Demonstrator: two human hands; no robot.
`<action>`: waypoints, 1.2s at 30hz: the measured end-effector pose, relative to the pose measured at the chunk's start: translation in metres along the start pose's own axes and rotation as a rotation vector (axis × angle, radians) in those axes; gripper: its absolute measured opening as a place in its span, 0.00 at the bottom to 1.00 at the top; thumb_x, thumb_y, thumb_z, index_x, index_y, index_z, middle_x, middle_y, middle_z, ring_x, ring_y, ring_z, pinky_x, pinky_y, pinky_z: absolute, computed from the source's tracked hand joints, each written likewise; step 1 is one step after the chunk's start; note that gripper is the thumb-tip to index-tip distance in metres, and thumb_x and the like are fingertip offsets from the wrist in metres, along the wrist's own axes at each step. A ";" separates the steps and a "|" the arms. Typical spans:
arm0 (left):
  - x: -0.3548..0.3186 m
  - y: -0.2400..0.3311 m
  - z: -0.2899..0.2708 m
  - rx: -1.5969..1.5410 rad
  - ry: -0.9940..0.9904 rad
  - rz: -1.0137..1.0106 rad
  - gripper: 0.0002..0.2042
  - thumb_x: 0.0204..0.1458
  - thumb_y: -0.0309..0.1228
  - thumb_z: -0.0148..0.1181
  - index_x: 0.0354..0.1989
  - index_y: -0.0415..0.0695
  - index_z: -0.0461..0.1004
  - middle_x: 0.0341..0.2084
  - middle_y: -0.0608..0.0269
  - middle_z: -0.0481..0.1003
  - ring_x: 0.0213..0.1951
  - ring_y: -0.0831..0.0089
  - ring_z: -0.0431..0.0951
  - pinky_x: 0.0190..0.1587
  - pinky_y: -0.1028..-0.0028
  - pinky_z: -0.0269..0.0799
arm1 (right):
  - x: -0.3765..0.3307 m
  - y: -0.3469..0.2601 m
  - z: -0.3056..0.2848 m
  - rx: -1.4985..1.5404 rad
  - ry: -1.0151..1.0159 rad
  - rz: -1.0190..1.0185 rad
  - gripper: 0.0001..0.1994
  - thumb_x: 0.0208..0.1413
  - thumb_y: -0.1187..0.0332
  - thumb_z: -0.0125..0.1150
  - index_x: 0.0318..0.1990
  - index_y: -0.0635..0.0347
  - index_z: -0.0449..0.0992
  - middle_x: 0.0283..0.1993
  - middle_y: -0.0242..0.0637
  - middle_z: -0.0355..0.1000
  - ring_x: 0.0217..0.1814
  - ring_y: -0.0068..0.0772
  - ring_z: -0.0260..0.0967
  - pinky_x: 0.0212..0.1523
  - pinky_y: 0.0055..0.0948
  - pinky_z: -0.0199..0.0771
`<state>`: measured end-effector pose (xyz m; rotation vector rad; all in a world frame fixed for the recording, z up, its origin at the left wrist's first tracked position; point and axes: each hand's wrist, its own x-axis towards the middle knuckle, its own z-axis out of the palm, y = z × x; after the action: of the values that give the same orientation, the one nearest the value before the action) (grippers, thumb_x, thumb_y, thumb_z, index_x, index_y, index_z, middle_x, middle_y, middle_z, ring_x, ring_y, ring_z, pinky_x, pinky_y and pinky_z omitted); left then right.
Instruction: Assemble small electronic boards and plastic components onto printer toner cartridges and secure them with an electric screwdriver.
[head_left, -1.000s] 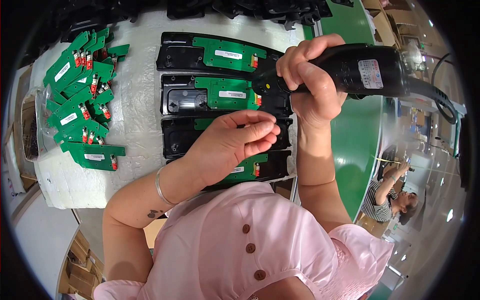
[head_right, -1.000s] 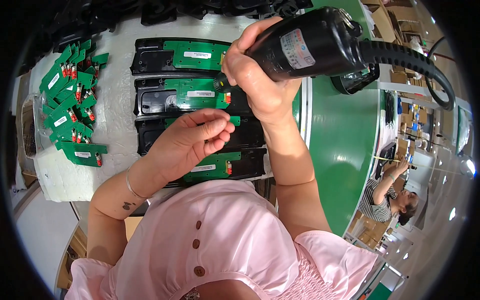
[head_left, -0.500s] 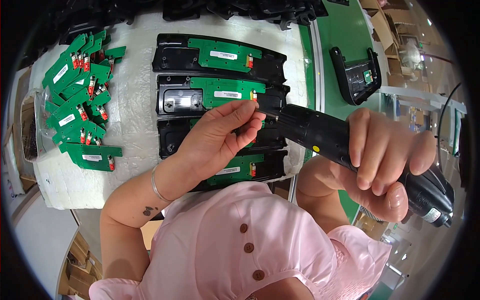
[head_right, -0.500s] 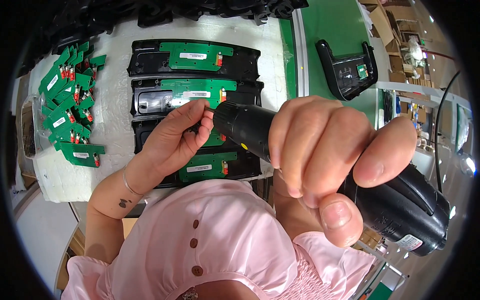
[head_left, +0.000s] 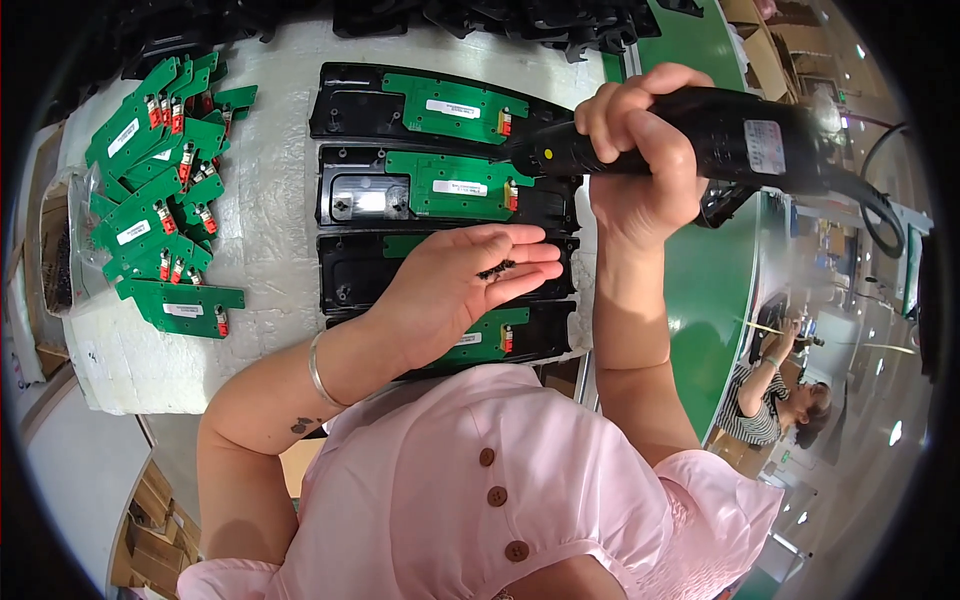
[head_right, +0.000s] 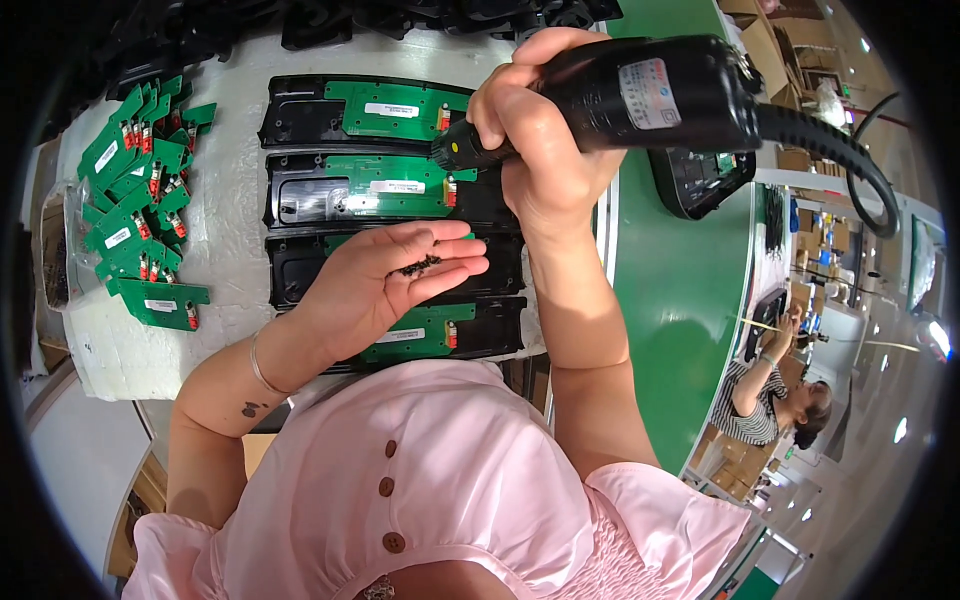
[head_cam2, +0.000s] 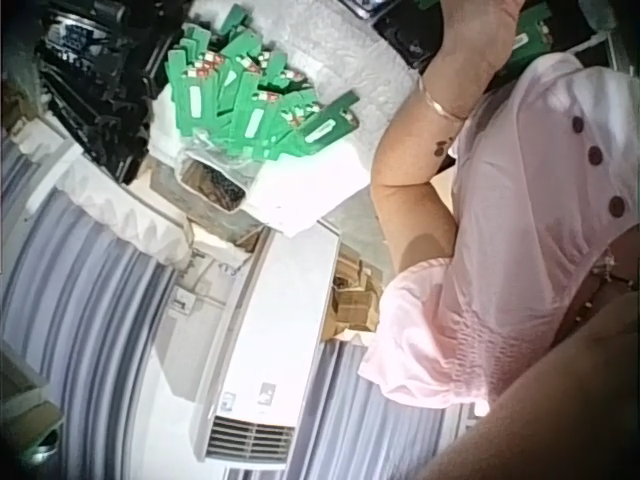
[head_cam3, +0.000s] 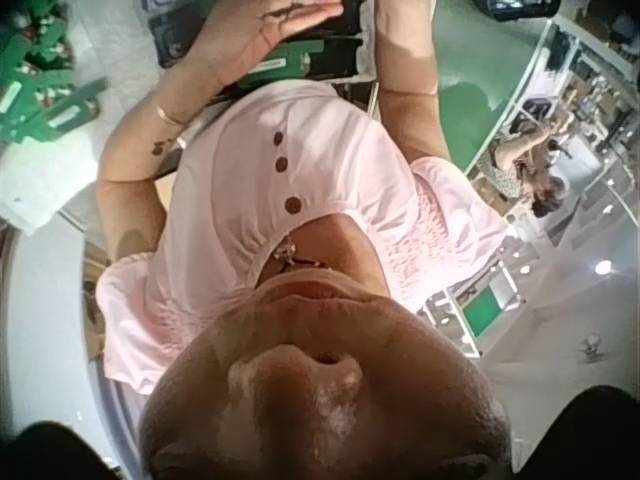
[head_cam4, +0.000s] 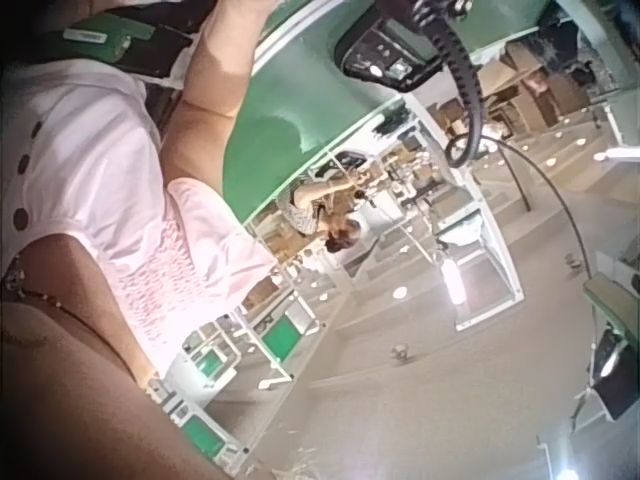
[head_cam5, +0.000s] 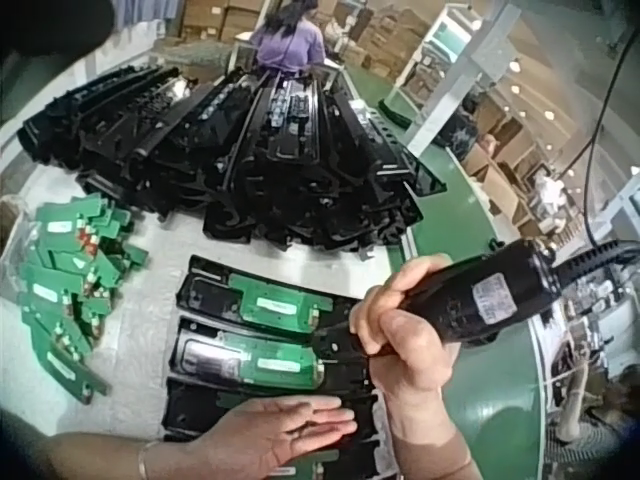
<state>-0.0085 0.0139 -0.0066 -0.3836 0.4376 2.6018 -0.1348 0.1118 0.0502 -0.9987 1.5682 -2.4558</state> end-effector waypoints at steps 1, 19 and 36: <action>0.001 -0.001 0.000 0.070 -0.013 0.018 0.18 0.58 0.31 0.43 0.52 0.31 0.59 0.46 0.46 0.67 0.49 0.59 0.69 0.53 0.69 0.65 | 0.000 0.001 -0.001 -0.014 0.017 0.010 0.12 0.39 0.81 0.46 0.36 0.68 0.62 0.17 0.36 0.61 0.14 0.25 0.56 0.19 0.26 0.62; -0.001 0.008 0.002 0.116 0.094 0.065 0.09 0.54 0.29 0.52 0.41 0.39 0.70 0.35 0.62 0.73 0.38 0.75 0.74 0.42 0.79 0.71 | 0.007 0.009 0.004 -0.109 -0.031 0.124 0.09 0.39 0.80 0.46 0.31 0.64 0.62 0.17 0.36 0.60 0.15 0.24 0.55 0.22 0.27 0.62; 0.001 0.012 -0.009 -0.177 -0.085 0.092 0.09 0.53 0.29 0.52 0.40 0.38 0.71 0.32 0.62 0.73 0.37 0.77 0.75 0.41 0.84 0.73 | -0.011 -0.085 0.014 0.144 -0.299 -0.021 0.10 0.36 0.73 0.50 0.28 0.54 0.58 0.18 0.23 0.60 0.19 0.16 0.60 0.27 0.17 0.57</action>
<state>-0.0140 0.0009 -0.0119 -0.3164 0.2006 2.7441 -0.0943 0.1456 0.1189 -1.2885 1.2762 -2.2618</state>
